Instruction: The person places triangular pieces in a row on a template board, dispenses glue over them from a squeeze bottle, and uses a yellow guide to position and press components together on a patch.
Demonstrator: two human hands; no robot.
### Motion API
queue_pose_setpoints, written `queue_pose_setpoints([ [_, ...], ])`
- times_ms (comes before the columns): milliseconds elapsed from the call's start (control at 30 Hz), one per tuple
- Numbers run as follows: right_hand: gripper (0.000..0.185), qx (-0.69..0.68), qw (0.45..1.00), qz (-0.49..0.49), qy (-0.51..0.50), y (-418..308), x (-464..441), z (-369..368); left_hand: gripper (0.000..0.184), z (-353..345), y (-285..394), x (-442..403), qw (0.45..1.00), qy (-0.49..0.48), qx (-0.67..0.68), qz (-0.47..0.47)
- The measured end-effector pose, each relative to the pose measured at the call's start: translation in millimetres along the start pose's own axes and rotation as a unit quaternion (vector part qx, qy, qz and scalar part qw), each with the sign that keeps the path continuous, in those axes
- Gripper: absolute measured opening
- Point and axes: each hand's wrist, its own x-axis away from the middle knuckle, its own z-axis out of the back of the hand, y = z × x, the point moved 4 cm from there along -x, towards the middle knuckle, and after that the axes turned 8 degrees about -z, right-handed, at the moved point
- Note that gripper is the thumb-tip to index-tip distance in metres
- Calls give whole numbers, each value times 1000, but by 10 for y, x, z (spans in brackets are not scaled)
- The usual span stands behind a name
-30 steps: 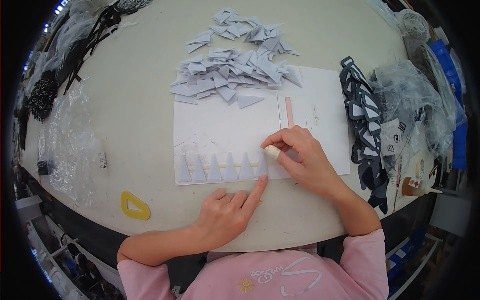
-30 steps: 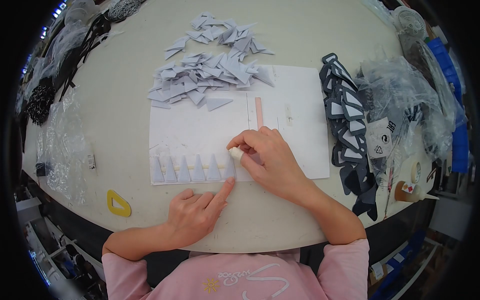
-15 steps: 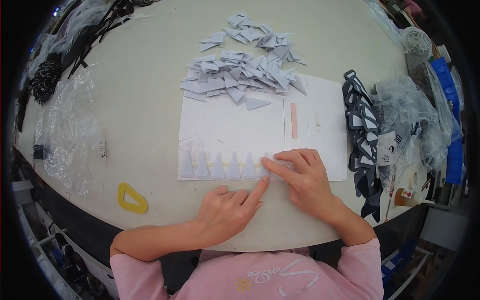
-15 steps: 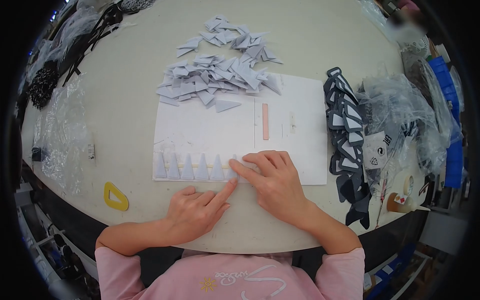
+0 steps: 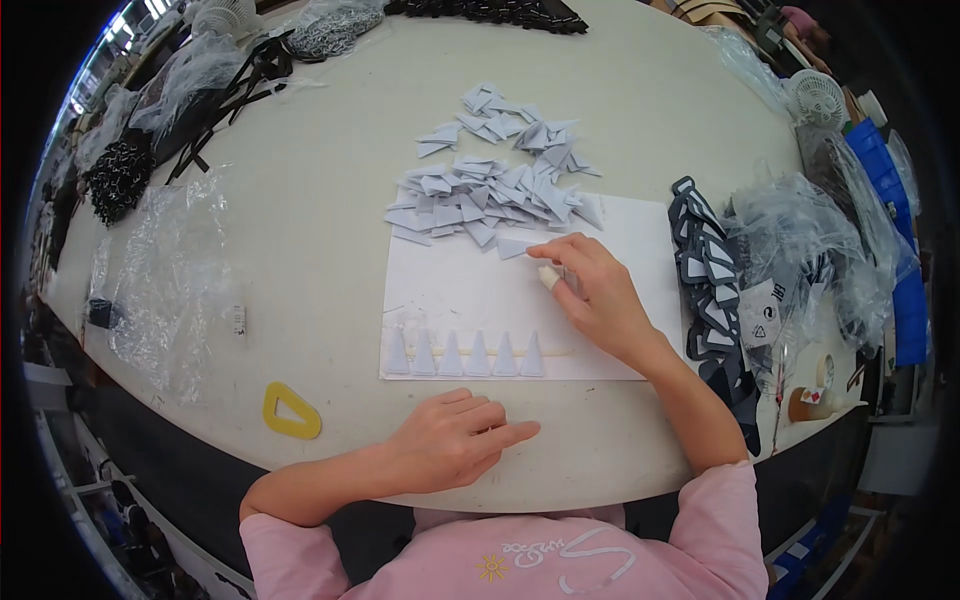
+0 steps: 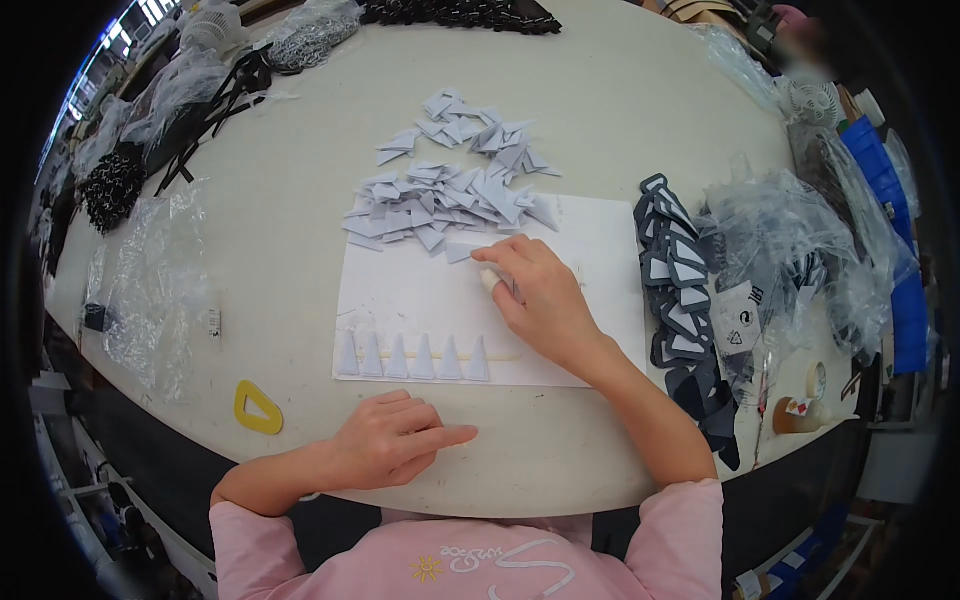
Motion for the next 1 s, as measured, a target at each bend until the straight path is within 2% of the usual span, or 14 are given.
queue_pose_setpoints([
  [33,35,16,999,20,36,35,-110,-69,54,-1,-16,8,1000,11,-1,0],
  [133,28,120,991,29,51,26,-306,-226,54,-10,-52,30,999,34,-19,-8],
  [233,23,55,991,-100,-72,31,-413,-222,55,-11,-61,49,998,48,-36,-15],
  [333,22,49,997,-63,-20,77,-378,-221,56,-2,-61,49,997,61,-38,-16],
  [433,21,71,996,-49,-14,86,-356,-199,56,24,-74,29,997,66,-41,-13],
  [533,26,-11,995,-91,-31,120,-329,-193,51,54,-100,29,997,64,-44,-8],
  [567,26,-33,997,-64,-14,82,-292,-154,48,65,-108,18,997,63,-45,-6],
  [633,26,-78,997,-6,17,-61,-170,-65,38,124,-167,-8,991,108,33,68],
  [667,26,-50,997,56,28,-190,-87,12,33,151,-192,-9,983,131,72,109],
  [700,27,-22,992,118,39,-338,27,123,28,181,-247,-10,951,167,185,185],
  [767,27,16,977,203,57,-565,267,233,21,229,-339,-45,826,228,400,326],
  [867,31,51,960,268,63,-701,599,270,17,129,-307,-114,787,136,498,339],
  [967,33,38,963,260,53,-648,751,251,17,4,-274,-141,774,104,526,338],
  [1000,32,-6,977,208,44,-616,751,286,19,-22,-270,-147,774,102,528,335],
])
